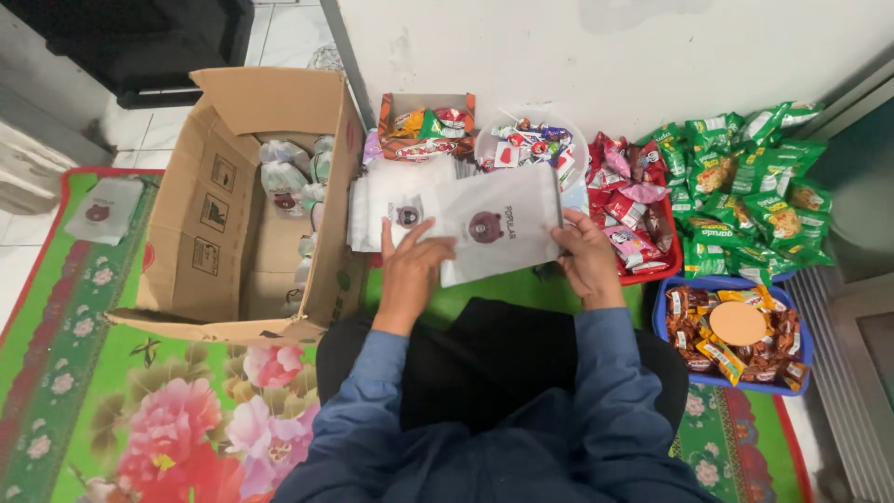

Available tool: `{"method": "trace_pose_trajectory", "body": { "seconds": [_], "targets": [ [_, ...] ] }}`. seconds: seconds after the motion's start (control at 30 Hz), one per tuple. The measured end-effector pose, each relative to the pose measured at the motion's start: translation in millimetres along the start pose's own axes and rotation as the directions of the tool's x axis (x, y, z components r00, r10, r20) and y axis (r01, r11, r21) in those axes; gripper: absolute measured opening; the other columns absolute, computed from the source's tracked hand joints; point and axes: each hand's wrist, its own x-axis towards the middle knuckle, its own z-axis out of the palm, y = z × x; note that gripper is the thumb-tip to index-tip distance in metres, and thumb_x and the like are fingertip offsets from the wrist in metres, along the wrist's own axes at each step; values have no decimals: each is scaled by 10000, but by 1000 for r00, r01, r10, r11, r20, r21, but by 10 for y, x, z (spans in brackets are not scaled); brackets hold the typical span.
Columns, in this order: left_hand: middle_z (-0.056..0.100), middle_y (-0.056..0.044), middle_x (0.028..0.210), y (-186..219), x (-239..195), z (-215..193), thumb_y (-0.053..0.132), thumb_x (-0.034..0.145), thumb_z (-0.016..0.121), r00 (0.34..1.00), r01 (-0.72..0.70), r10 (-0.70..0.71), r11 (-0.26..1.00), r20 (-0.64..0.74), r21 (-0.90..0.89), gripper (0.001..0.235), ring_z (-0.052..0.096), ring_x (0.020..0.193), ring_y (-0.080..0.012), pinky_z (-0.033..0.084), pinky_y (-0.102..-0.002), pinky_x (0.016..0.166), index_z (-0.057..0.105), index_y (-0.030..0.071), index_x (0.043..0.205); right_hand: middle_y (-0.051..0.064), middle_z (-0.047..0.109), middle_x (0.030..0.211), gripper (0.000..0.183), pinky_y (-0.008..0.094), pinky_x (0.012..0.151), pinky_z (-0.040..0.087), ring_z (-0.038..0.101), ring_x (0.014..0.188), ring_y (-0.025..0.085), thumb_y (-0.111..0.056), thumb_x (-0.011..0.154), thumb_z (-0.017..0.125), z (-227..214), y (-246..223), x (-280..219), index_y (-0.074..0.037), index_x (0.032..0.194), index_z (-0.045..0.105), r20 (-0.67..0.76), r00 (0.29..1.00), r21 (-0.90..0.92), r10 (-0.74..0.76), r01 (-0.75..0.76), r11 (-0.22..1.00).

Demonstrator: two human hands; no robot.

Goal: Packing various small snack packets into individual plastic bags

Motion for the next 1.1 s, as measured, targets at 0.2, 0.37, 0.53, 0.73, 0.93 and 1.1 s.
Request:
{"method": "trace_pose_trajectory", "body": {
  "seconds": [0.2, 0.37, 0.53, 0.73, 0.93, 1.1],
  "targets": [
    [656, -47, 1315, 151, 450, -71, -144, 878, 527, 932, 337, -362, 891, -27, -305, 533, 538, 1287, -268, 322, -497, 1160, 692, 178, 1269, -59, 599, 725, 128, 126, 357, 406, 565, 529, 65, -103, 917, 722, 270, 211, 13, -189, 986, 658, -254, 967, 40, 5, 5, 999],
    [775, -44, 990, 510, 382, 557, 231, 837, 825, 873, 456, -464, 671, 148, -585, 320, 742, 848, -210, 602, -297, 746, 745, 217, 1146, -35, 633, 776, 212, 180, 541, 499, 644, 671, 84, 6, 815, 788, 583, 477, -1, -104, 936, 654, -249, 949, -167, -193, 154, 974],
    [771, 51, 982, 421, 305, 902, 338, 814, 845, 785, 600, -534, 529, 314, -601, 271, 752, 823, -120, 593, -258, 723, 744, 291, 1061, 40, 676, 965, 265, 250, 655, 601, 728, 849, 157, -25, 830, 821, 659, 625, -102, -73, 1031, 655, -122, 966, -298, -228, 183, 937],
    [774, -20, 963, 551, 373, 594, 292, 861, 791, 737, 642, -576, 437, 353, -630, 176, 757, 820, -150, 604, -285, 692, 760, 218, 1018, 67, 708, 1027, 218, 281, 746, 602, 723, 921, 160, 14, 869, 732, 857, 317, -290, -56, 1075, 706, -49, 968, -342, -247, 216, 914],
    [766, -68, 863, 336, 353, 765, 203, 899, 732, 786, 584, -576, 573, 224, -575, 84, 730, 728, -195, 587, -328, 654, 777, 171, 961, 46, 712, 871, 164, 260, 630, 586, 689, 758, 114, -9, 873, 754, 684, 313, -160, -92, 1014, 739, -80, 960, -469, -267, 200, 860],
    [725, -105, 787, 258, 428, 536, 132, 874, 736, 868, 399, -491, 775, -70, -490, 75, 718, 744, -299, 584, -378, 659, 749, 131, 948, 51, 668, 795, 83, 267, 598, 641, 725, 670, 155, -45, 876, 674, 518, 39, -93, -80, 951, 666, -373, 897, -318, -238, 118, 941]
  ]
}}
